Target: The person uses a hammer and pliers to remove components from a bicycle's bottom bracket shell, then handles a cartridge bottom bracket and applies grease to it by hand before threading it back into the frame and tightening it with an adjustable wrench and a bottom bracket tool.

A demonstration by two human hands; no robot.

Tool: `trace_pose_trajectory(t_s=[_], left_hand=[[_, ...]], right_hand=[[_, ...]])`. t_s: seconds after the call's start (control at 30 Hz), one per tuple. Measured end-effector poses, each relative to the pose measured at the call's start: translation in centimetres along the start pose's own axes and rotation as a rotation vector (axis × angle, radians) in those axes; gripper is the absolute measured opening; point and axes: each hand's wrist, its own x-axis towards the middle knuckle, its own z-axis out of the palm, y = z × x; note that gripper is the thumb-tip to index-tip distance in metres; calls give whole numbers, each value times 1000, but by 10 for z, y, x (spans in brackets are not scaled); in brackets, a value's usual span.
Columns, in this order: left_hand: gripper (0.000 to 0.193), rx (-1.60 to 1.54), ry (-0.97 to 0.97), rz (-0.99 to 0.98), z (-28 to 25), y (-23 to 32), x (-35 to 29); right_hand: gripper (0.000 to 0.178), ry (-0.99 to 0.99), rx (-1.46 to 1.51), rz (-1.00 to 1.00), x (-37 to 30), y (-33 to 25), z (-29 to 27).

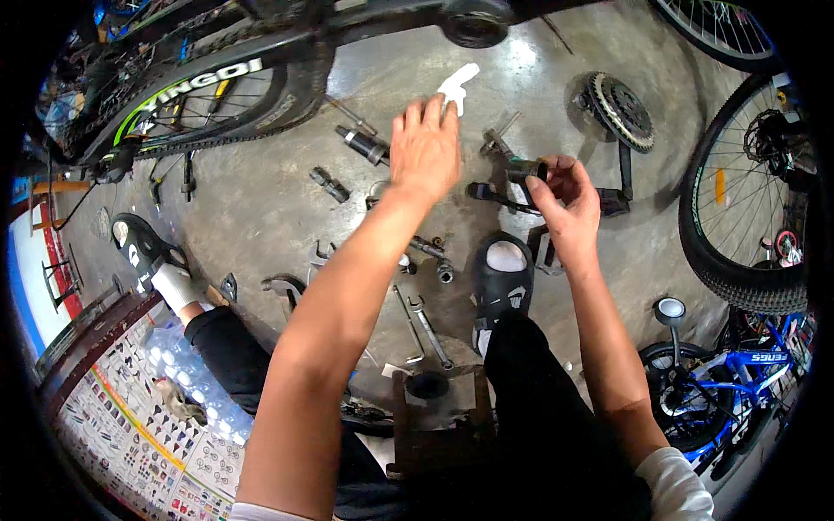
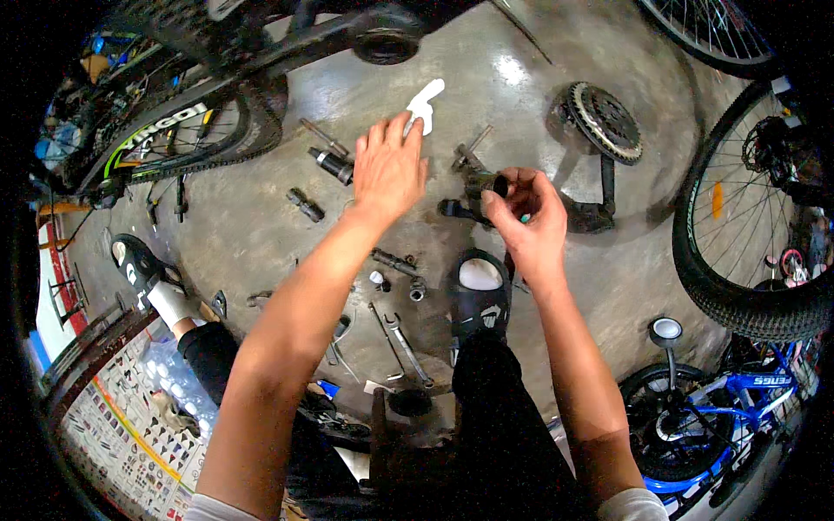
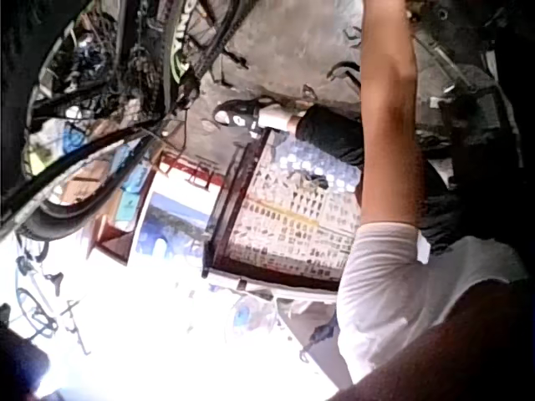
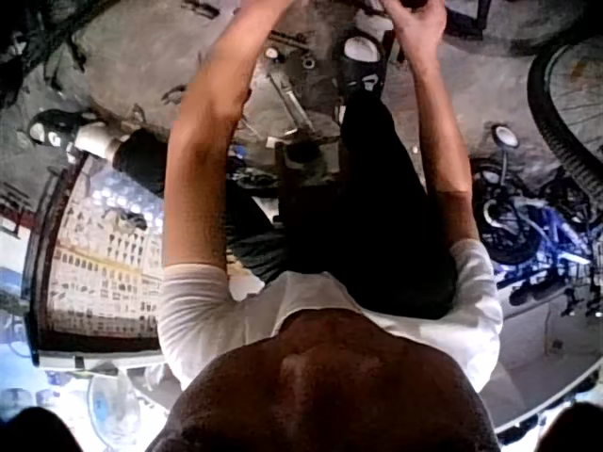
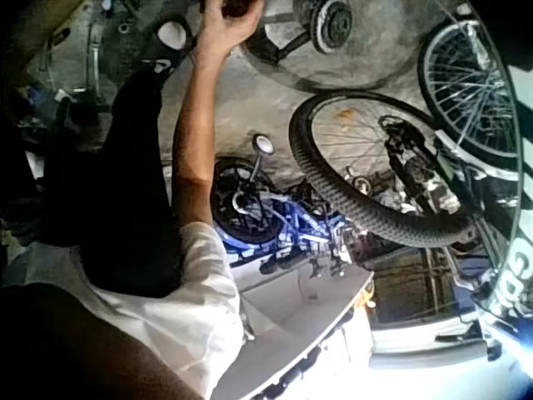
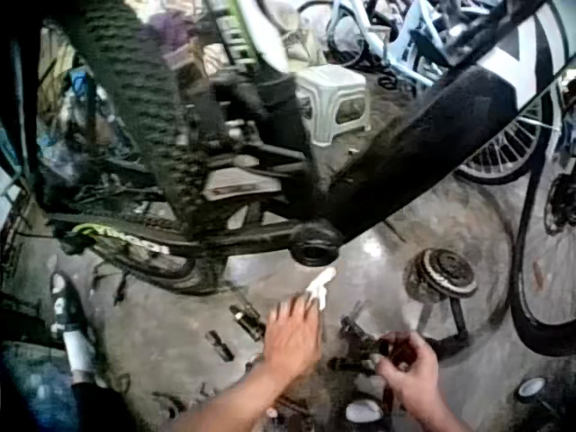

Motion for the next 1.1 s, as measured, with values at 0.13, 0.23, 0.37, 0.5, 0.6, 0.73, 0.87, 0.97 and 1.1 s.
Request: trace_pose_trajectory(t_s=[0.13,0.23,0.37,0.5,0.6,0.73,0.87,0.97,1.1], left_hand=[[59,109,-14,24,11,16,14],[52,-43,126,47,-4,32,-23],[48,-284,81,-147,-25,46,-115],[42,-365,-59,-282,-56,75,-193],[36,-340,-152,-404,-60,85,-231],[30,-365,-165,-512,-54,85,-254],[30,-387,-164,-523,-52,83,-257],[30,-377,-167,-516,-55,78,-258],[29,-405,-184,-533,-51,78,-265]], right_hand=[[30,55,-187,-79,28,2,-18],[31,23,-433,-219,56,-6,-12],[37,-100,-594,-395,104,5,42],[39,-271,-797,-405,139,22,74],[41,-361,-912,-408,142,29,88],[64,-298,-894,-399,138,32,89],[86,-280,-899,-315,132,36,78],[84,-294,-967,-325,134,33,72],[65,-295,-948,-433,148,45,68]])
